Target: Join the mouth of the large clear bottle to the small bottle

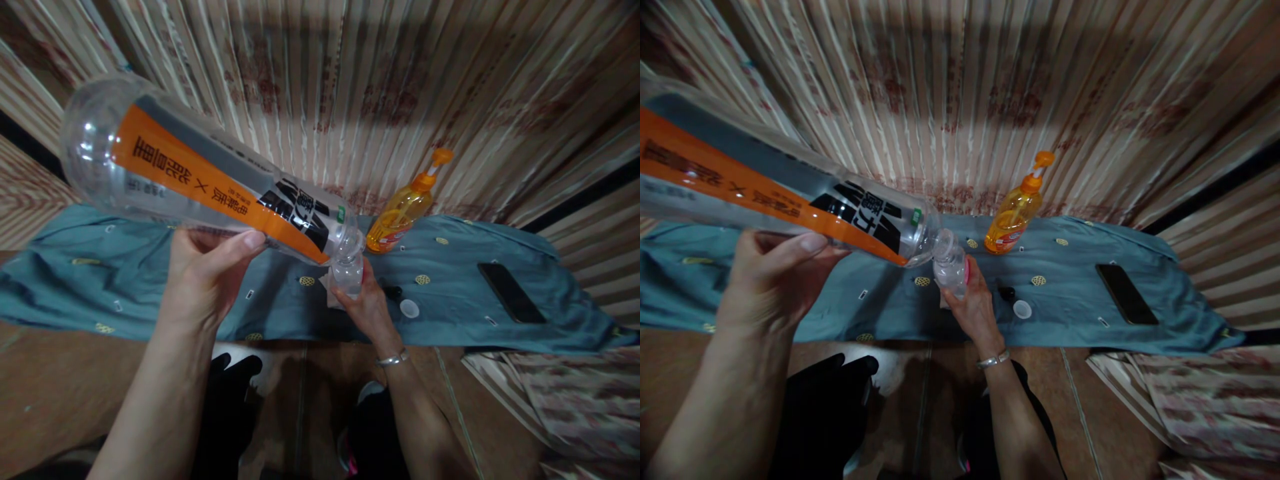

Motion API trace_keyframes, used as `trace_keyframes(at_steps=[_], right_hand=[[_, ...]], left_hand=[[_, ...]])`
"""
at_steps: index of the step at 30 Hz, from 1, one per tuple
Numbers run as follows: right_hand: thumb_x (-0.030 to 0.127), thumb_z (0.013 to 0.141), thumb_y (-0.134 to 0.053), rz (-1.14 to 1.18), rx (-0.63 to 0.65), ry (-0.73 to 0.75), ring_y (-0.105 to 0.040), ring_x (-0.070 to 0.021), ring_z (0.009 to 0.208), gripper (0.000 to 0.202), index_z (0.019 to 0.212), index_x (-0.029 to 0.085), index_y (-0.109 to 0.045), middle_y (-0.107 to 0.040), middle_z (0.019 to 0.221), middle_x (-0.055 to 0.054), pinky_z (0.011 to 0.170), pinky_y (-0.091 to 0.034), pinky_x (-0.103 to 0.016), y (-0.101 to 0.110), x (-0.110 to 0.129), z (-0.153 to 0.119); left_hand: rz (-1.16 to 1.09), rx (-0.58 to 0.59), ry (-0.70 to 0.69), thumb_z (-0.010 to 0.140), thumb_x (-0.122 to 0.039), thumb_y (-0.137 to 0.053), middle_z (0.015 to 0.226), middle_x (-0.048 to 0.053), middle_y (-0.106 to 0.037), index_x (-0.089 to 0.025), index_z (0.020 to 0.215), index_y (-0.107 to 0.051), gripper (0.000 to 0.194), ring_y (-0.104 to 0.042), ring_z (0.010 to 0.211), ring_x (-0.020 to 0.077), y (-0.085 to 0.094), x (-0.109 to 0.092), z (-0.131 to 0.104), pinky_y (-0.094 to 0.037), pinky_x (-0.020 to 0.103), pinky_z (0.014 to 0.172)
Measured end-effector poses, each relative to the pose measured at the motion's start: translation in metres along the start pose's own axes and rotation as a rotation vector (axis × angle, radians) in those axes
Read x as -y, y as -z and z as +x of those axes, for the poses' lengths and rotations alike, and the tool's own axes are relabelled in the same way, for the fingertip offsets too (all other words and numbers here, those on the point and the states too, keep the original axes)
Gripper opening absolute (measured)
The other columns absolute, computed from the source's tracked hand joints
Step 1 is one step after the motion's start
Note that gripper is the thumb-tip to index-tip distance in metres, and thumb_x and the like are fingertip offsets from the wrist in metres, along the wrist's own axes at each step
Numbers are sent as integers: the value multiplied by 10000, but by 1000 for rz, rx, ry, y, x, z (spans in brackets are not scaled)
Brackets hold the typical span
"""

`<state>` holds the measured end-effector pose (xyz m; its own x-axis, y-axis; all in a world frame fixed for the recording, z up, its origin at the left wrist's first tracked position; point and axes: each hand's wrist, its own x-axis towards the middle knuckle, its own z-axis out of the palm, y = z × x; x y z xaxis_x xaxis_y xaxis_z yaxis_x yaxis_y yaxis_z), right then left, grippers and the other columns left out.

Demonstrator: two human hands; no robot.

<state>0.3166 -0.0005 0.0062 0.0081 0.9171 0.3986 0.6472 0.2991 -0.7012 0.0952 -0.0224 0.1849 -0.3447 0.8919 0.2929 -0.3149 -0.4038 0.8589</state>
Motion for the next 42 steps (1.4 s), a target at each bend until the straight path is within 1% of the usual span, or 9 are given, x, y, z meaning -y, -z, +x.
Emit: trace_keyframes(at_steps=[5,12,16,21,26,30,34,38,42], right_hand=[[489,909,-756,-2,8,-8,-684,-377,1346,844,1574,114,-398,-683,1446,-243,1123,-592,-560,-1,0,0],[461,909,-748,13,3,-9,-682,-388,1346,826,1575,114,-404,-675,1452,-247,1115,-595,-592,0,1,0],[461,894,-759,13,4,-19,-676,-392,1356,847,1578,107,-405,-681,1445,-249,1110,-598,-589,-1,0,-1],[449,894,-761,16,2,-9,-678,-384,1356,839,1577,111,-410,-675,1458,-244,1117,-596,-577,-2,-2,-2],[465,902,-758,2,-4,-5,-679,-366,1359,829,1576,131,-409,-677,1460,-225,1122,-595,-547,-3,-1,-3],[473,909,-748,24,2,-10,-698,-382,1323,832,1575,108,-407,-688,1431,-250,1109,-596,-588,-3,0,-3],[457,898,-756,33,20,-31,-708,-391,1304,835,1574,113,-406,-716,1381,-241,1106,-595,-617,-3,2,-2],[447,909,-743,51,37,-35,-720,-382,1280,795,1568,147,-416,-722,1373,-222,1103,-596,-636,-2,4,-2],[448,916,-739,46,27,-16,-708,-390,1300,785,1562,133,-424,-706,1396,-234,1102,-595,-639,-2,4,-3]], left_hand=[[-10,44,0,583,-93,-858,800,-13,-820,-262,718,-753,239,-788,799,243,3,0,0,-652,508,948],[-30,58,-14,591,-93,-875,804,-13,-812,-267,736,-758,255,-802,857,264,4,1,2,-632,527,997],[-18,83,-22,627,-106,-856,843,6,-828,-254,750,-791,203,-799,843,260,5,2,2,-649,520,973],[-50,92,-29,629,-85,-859,846,9,-830,-243,779,-794,227,-795,825,244,6,3,2,-655,498,957],[-52,68,-25,593,-103,-869,823,18,-824,-251,734,-773,226,-795,812,253,4,3,2,-665,488,914],[-58,57,-29,555,-107,-893,810,13,-824,-253,714,-753,257,-794,774,254,0,1,2,-664,500,904],[-46,67,-38,552,-124,-895,781,18,-811,-222,665,-766,198,-789,769,250,-1,1,2,-662,499,926],[-27,95,-29,605,-134,-872,783,19,-797,-196,727,-823,145,-786,788,244,4,3,2,-663,492,944],[-28,124,-37,653,-143,-868,794,35,-796,-198,740,-835,109,-787,782,249,7,5,2,-672,494,910]])
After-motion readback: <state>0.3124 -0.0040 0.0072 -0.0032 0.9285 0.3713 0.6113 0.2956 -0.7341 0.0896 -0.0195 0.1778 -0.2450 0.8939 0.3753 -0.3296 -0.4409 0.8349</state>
